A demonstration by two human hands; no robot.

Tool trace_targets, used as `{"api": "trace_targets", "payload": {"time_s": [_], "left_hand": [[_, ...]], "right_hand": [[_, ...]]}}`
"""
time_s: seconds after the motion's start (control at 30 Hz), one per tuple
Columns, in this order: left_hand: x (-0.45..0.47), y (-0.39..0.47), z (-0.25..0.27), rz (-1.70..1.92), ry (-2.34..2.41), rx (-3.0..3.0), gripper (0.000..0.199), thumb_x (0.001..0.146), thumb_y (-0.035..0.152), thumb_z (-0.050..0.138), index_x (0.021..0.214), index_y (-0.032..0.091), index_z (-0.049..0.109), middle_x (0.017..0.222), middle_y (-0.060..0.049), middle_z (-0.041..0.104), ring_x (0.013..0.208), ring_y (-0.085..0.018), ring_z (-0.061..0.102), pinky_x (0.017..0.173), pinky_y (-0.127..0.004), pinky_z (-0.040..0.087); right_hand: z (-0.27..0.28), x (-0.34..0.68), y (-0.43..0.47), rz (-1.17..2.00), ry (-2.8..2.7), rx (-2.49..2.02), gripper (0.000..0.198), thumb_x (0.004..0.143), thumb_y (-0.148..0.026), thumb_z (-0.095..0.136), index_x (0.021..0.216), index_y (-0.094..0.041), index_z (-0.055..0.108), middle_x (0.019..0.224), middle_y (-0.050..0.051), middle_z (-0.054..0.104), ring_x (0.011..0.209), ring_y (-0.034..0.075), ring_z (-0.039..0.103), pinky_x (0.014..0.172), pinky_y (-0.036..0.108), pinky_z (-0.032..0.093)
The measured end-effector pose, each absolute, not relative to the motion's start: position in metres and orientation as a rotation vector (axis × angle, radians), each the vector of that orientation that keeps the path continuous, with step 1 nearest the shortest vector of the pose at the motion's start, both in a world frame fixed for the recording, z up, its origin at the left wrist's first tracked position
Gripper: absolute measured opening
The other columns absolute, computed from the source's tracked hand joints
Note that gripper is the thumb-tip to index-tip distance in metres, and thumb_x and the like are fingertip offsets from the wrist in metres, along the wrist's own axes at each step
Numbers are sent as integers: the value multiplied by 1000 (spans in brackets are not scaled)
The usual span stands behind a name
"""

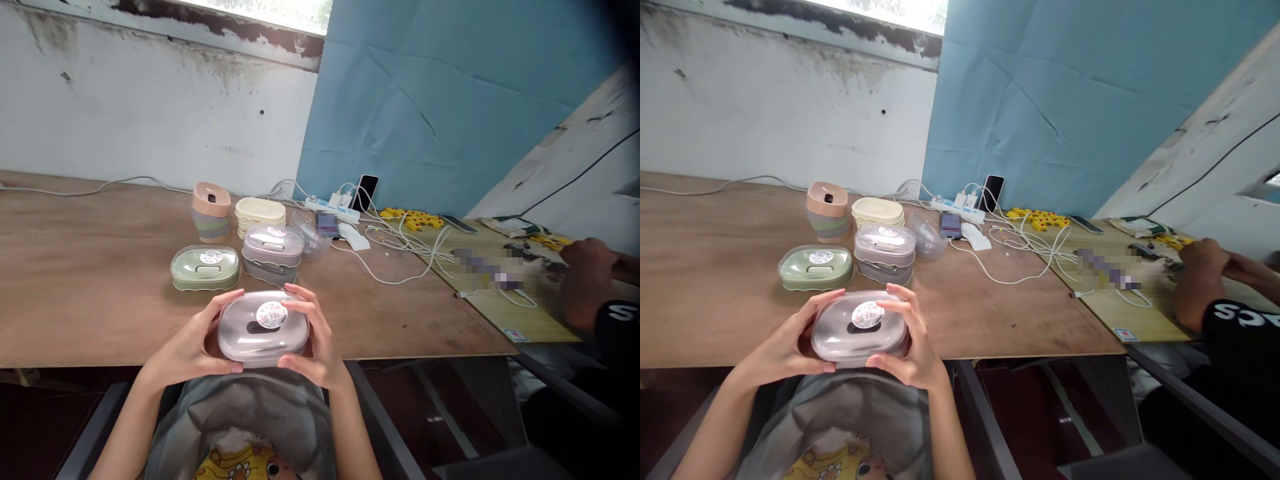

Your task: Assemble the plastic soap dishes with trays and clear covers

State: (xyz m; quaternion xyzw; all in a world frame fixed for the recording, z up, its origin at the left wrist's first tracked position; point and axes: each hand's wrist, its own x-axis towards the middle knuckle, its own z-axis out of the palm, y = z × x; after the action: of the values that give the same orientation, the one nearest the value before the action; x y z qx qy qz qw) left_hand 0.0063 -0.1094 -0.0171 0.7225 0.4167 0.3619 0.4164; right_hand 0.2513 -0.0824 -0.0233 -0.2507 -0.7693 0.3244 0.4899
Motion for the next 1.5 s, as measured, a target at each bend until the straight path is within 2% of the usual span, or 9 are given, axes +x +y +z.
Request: {"api": "trace_targets", "payload": {"time_s": [0.27, 0.47, 0.63, 0.77, 0.87, 1.1, 1.27, 1.5], "left_hand": [[6, -110, -17, 866, 1079, 1809, 89, 71, 30, 79, 141, 36, 23, 143, -5, 39, 127, -28, 45, 104, -36, 42], [5, -110, -11, 793, 1102, 1845, 85, 76, 29, 74, 141, 34, 19, 144, -8, 36, 127, -29, 44, 104, -41, 42], [4, -109, -16, 867, 1099, 1869, 90, 75, 30, 75, 145, 30, 18, 147, -9, 32, 130, -31, 40, 109, -45, 36], [4, -109, -17, 862, 1095, 1884, 105, 71, 32, 79, 148, 31, 9, 150, -10, 30, 135, -30, 35, 113, -45, 30], [5, -109, -17, 841, 1139, 1909, 113, 67, 34, 82, 149, 31, 4, 151, -10, 28, 135, -30, 36, 112, -46, 31], [5, -109, -16, 814, 1199, 1939, 111, 70, 36, 79, 149, 26, 2, 153, -13, 25, 136, -32, 34, 112, -45, 31], [5, -108, -17, 817, 1185, 1945, 112, 69, 37, 80, 149, 26, 2, 152, -13, 25, 135, -31, 35, 111, -44, 31], [5, -107, -18, 797, 1208, 1951, 109, 68, 33, 81, 148, 34, 6, 152, -5, 30, 134, -27, 36, 110, -40, 34]], "right_hand": [[-21, 251, -81, 785, -1933, -592, 59, 74, -60, 67, 121, -25, 54, 142, 12, 38, 132, 31, 38, 107, 46, 35], [-21, 250, -79, 811, -1988, -634, 75, 63, -53, 80, 125, -26, 49, 147, 12, 33, 137, 32, 32, 109, 46, 33], [-21, 249, -80, 831, -1996, -675, 65, 66, -41, 82, 121, -27, 50, 144, 11, 37, 136, 30, 35, 107, 43, 37], [-23, 246, -82, 762, -1969, -704, 61, 66, -39, 82, 117, -29, 51, 140, 9, 40, 133, 29, 39, 105, 42, 39], [-24, 244, -83, 730, -1960, -713, 60, 66, -39, 82, 116, -30, 51, 139, 8, 41, 131, 29, 41, 103, 41, 40], [-24, 250, -80, 764, -2024, -726, 66, 63, -40, 83, 118, -30, 49, 136, 7, 46, 131, 28, 42, 104, 39, 39], [-25, 254, -77, 799, -2050, -725, 61, 64, -34, 83, 115, -29, 50, 128, 6, 49, 120, 25, 51, 98, 34, 42], [-14, 258, -66, 803, -2034, -709, 64, 54, -33, 86, 107, -29, 52, 125, 5, 51, 116, 27, 54, 92, 35, 45]]}}
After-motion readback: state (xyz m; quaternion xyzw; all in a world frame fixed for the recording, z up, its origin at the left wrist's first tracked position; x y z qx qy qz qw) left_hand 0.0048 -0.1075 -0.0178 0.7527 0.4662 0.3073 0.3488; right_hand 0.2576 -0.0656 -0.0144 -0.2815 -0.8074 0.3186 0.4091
